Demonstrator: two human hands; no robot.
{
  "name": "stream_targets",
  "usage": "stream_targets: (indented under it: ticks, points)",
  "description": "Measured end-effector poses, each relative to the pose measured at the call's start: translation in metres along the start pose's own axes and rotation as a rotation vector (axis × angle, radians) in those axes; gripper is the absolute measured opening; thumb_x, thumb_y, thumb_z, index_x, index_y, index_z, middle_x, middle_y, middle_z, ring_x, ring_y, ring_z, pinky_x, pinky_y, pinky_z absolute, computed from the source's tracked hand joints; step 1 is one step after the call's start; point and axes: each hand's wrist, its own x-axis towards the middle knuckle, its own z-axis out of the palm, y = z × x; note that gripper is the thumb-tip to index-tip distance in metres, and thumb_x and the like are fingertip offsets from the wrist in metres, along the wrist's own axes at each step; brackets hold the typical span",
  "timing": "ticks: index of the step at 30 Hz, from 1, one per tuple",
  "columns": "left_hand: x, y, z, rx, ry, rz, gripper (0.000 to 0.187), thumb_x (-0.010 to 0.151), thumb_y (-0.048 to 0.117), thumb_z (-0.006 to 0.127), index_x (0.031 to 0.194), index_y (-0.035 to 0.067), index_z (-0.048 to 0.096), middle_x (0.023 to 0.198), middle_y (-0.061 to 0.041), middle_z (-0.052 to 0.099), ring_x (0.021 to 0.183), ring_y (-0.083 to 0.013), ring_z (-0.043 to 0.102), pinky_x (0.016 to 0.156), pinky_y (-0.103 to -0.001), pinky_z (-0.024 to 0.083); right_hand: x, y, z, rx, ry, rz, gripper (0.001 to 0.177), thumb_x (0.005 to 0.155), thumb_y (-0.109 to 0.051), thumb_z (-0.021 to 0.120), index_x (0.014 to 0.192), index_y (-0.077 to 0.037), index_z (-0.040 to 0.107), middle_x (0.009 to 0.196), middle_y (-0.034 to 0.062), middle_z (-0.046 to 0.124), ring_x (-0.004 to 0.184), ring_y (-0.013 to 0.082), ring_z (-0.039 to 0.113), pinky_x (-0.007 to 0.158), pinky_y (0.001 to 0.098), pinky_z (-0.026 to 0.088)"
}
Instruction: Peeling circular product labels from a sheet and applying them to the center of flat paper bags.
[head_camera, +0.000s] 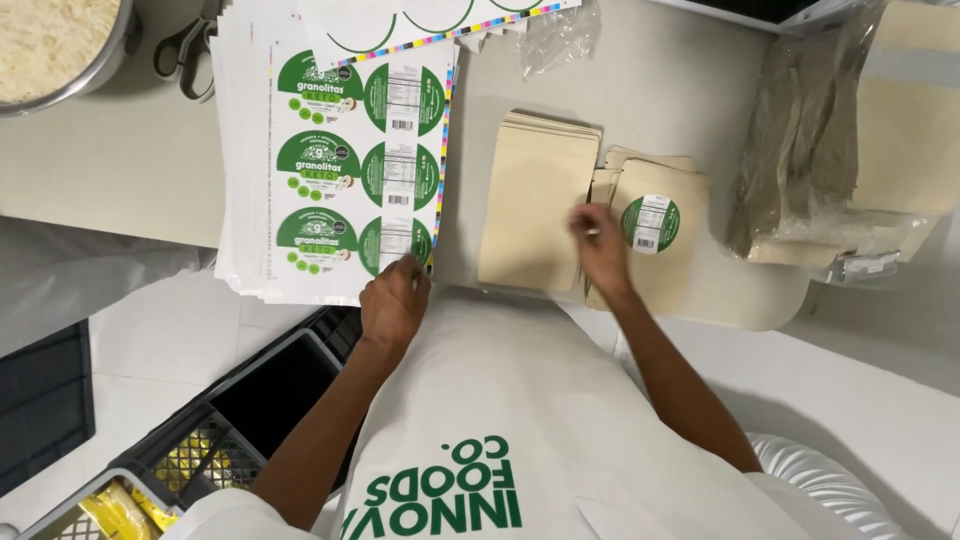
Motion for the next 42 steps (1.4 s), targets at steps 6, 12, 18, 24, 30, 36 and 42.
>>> stream_targets:
  ticks: [6, 12, 18, 24, 30, 36, 42]
  points:
    - [0.002, 0.081, -0.029, -0.425, -0.035, 0.072, 0.027, 0.093, 0.058, 0.068, 0.101, 0.034, 0.077, 0.101, 0.012, 0.078, 0.102, -0.0144, 0.074, 0.088, -0.036, 0.061, -0.034, -0.102, 0.071, 0.535, -0.675, 0.556, 0.058, 0.1, -0.063, 0.055, 0.106, -0.005, 0.064, 0.104, 0.0179, 0.071, 0.097, 0.0305, 0.074, 0.085, 0.0475, 0.061]
    - [-0.008, 0.082, -0.032, -0.375, 0.277, 0.494, 0.035, 0.098, 0.026, 0.072, 0.125, 0.003, 0.072, 0.118, -0.021, 0.074, 0.115, -0.0374, 0.069, 0.097, -0.046, 0.057, -0.026, -0.078, 0.056, 0.67, -0.617, 0.446, 0.042, 0.106, -0.029, 0.059, 0.138, -0.001, 0.06, 0.121, 0.0161, 0.059, 0.114, 0.0322, 0.064, 0.093, 0.0542, 0.06]
    - [0.001, 0.081, -0.009, -0.266, 0.494, 0.555, 0.017, 0.102, 0.023, 0.066, 0.112, 0.016, 0.079, 0.101, -0.005, 0.08, 0.094, -0.022, 0.077, 0.083, -0.033, 0.062, -0.032, -0.141, 0.027, 0.593, -0.606, 0.261, 0.03, 0.098, -0.014, 0.07, 0.124, 0.0, 0.068, 0.107, 0.0121, 0.072, 0.097, 0.0214, 0.071, 0.092, 0.0482, 0.062]
    - [0.004, 0.094, -0.045, -0.854, 0.231, 0.152, 0.029, 0.104, 0.032, 0.063, 0.107, 0.007, 0.077, 0.087, -0.018, 0.077, 0.091, -0.0362, 0.076, 0.079, -0.046, 0.056, -0.033, -0.129, 0.005, 0.531, -0.565, 0.311, 0.034, 0.097, -0.013, 0.071, 0.128, 0.002, 0.068, 0.109, 0.0147, 0.074, 0.098, 0.023, 0.072, 0.091, 0.0468, 0.062]
    - [0.0, 0.123, -0.097, -1.132, 0.291, 0.167, 0.014, 0.098, 0.007, 0.067, 0.105, 0.001, 0.078, 0.091, -0.019, 0.078, 0.097, -0.0135, 0.06, 0.091, -0.042, 0.055, -0.038, -0.059, -0.029, 0.51, -0.424, 0.416, 0.035, 0.095, -0.008, 0.072, 0.128, 0.004, 0.067, 0.115, 0.0184, 0.073, 0.102, 0.0286, 0.07, 0.092, 0.0536, 0.06]
    - [-0.082, 0.184, -0.135, -1.112, -0.518, 0.589, 0.015, 0.095, 0.006, 0.071, 0.105, 0.016, 0.077, 0.098, -0.007, 0.079, 0.101, -0.0227, 0.076, 0.102, -0.043, 0.055, 0.005, 0.055, -0.033, 0.414, -0.426, 0.566, 0.046, 0.085, -0.014, 0.076, 0.129, -0.002, 0.068, 0.107, 0.0131, 0.074, 0.087, 0.0256, 0.071, 0.079, 0.0411, 0.06]
    - [-0.035, 0.167, -0.116, -0.843, -0.885, 0.679, 0.039, 0.091, 0.037, 0.074, 0.12, 0.011, 0.074, 0.115, -0.018, 0.077, 0.114, -0.0387, 0.071, 0.105, -0.054, 0.053, 0.047, -0.054, -0.002, 0.447, -0.292, 0.413, 0.039, 0.088, -0.021, 0.081, 0.124, -0.007, 0.073, 0.103, 0.0093, 0.076, 0.09, 0.0187, 0.073, 0.081, 0.0319, 0.061]
